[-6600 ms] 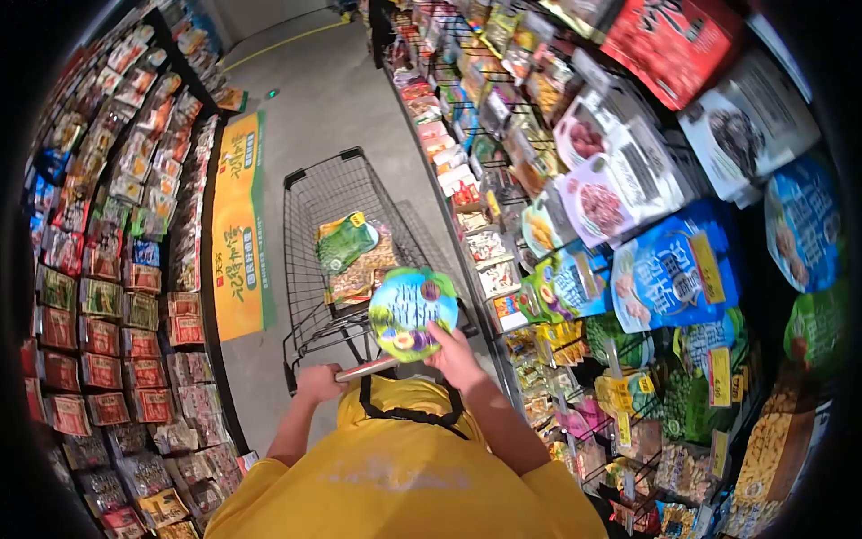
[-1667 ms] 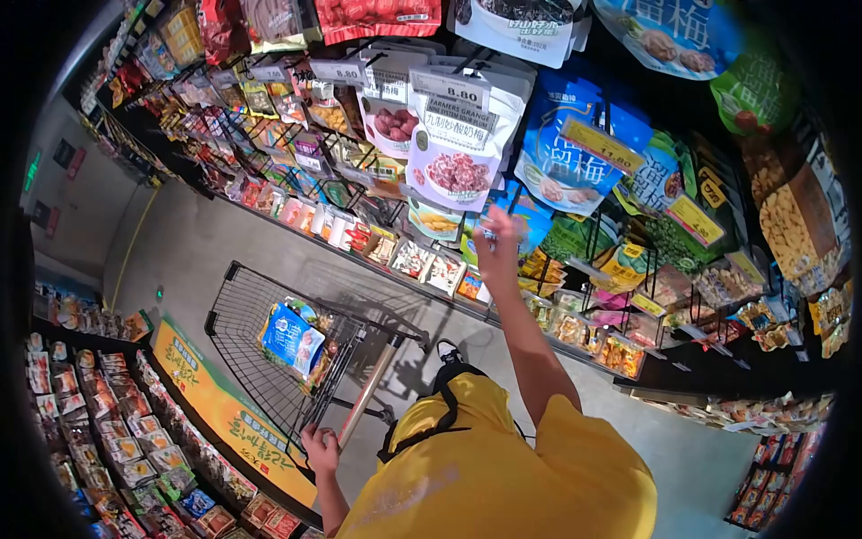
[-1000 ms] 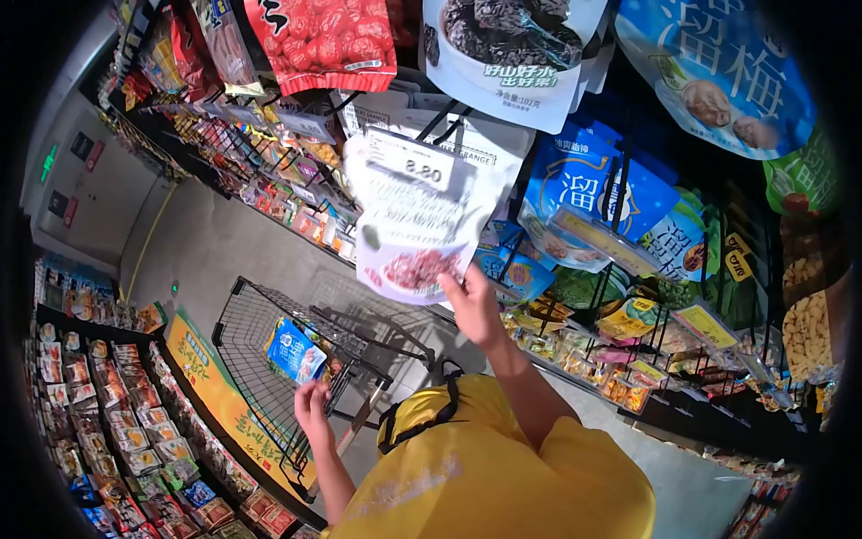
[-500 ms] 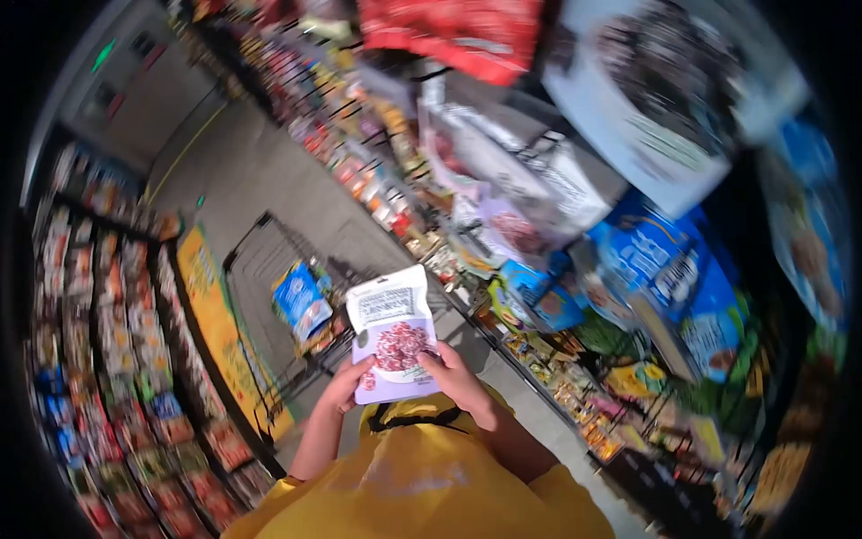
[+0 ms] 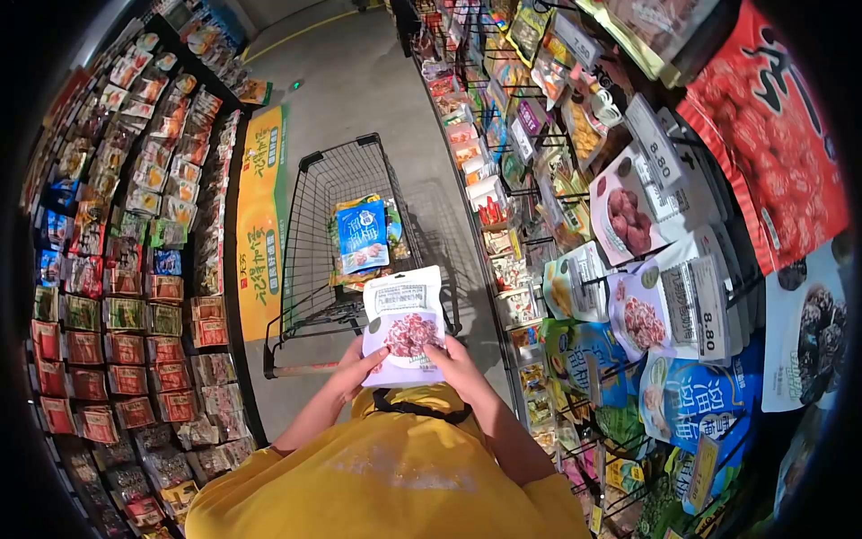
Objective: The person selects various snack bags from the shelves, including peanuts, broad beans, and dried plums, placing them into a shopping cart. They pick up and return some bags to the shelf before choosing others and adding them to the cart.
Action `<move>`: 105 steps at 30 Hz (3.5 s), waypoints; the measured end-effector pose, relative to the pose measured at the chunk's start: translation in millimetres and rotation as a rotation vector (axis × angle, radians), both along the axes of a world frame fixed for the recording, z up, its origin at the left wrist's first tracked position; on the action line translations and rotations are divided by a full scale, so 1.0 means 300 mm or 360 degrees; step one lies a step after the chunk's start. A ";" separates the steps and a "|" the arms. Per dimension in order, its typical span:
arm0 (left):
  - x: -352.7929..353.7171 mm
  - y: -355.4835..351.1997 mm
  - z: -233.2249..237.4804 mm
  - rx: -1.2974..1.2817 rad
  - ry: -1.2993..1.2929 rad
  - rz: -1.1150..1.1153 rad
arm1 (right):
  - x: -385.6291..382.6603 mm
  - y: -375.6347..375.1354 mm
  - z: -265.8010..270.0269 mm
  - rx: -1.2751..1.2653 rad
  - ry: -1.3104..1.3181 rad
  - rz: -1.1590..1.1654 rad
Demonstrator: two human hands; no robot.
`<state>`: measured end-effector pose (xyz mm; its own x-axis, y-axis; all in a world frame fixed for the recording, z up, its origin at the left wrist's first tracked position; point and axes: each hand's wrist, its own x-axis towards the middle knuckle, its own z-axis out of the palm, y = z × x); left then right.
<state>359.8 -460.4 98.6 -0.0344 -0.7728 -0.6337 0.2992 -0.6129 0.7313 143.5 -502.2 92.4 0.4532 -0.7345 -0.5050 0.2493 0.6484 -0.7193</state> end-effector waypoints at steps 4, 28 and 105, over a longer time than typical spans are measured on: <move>0.171 -0.132 -0.059 -0.0126 -0.0395 0.0203 | 0.172 -0.200 0.004 -0.0104 0.0094 0.0213; 1.238 -0.185 -0.573 0.0102 -0.1792 -0.0642 | 0.440 -0.211 -0.211 -0.0864 0.2426 0.0464; 1.329 -0.540 -0.588 -0.0253 -0.1975 -0.0671 | 0.565 -0.501 -0.195 -0.0886 0.2711 0.0377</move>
